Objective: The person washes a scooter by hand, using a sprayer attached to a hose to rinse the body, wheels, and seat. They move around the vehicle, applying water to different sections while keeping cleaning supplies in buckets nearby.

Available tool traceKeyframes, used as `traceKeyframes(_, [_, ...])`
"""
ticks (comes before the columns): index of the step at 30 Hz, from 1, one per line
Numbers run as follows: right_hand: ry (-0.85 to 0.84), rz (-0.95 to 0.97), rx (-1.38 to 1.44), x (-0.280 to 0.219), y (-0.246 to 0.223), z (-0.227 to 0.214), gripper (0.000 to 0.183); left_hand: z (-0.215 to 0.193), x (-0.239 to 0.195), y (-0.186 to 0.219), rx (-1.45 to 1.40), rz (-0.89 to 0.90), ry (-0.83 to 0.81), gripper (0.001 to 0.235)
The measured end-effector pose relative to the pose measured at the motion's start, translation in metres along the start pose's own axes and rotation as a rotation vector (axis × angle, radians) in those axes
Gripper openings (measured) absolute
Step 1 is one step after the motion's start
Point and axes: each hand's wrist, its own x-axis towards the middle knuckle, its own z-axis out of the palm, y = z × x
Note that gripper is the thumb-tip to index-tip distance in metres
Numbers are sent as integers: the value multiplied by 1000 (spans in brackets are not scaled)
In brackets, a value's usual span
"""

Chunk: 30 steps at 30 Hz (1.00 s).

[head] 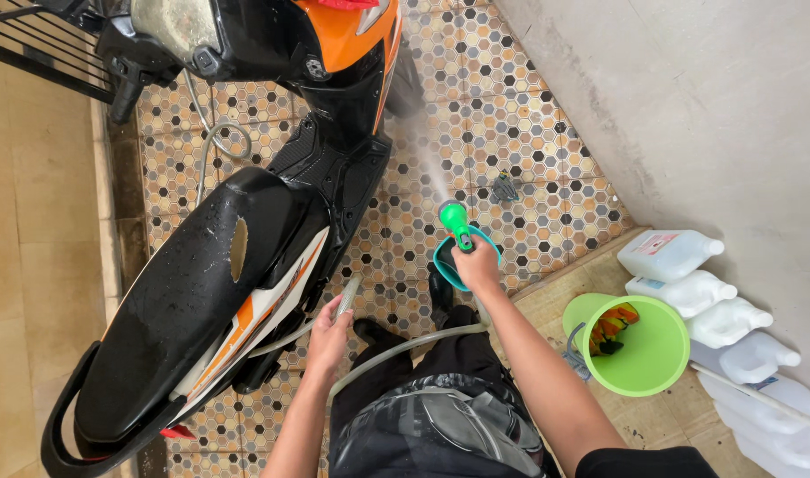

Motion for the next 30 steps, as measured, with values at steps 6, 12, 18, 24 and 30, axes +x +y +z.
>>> traceKeyframes(6, [-19, 1, 5, 18, 13, -5, 22, 5, 1, 5, -53, 5, 14, 55])
traceKeyframes(12, [-95, -93, -2, -8, -19, -18, 21, 9, 7, -3, -67, 9, 22, 55])
traceKeyframes(18, [-87, -6, -54, -2, -29, -26, 29, 9, 6, -8, -73, -1, 9, 53])
traceKeyframes(24, [-57, 43, 12, 25, 2, -23, 19, 8, -2, 2, -82, 9, 13, 54])
traceKeyframes(30, [-67, 32, 56, 24, -2, -31, 14, 11, 3, -5, -70, 12, 20, 54])
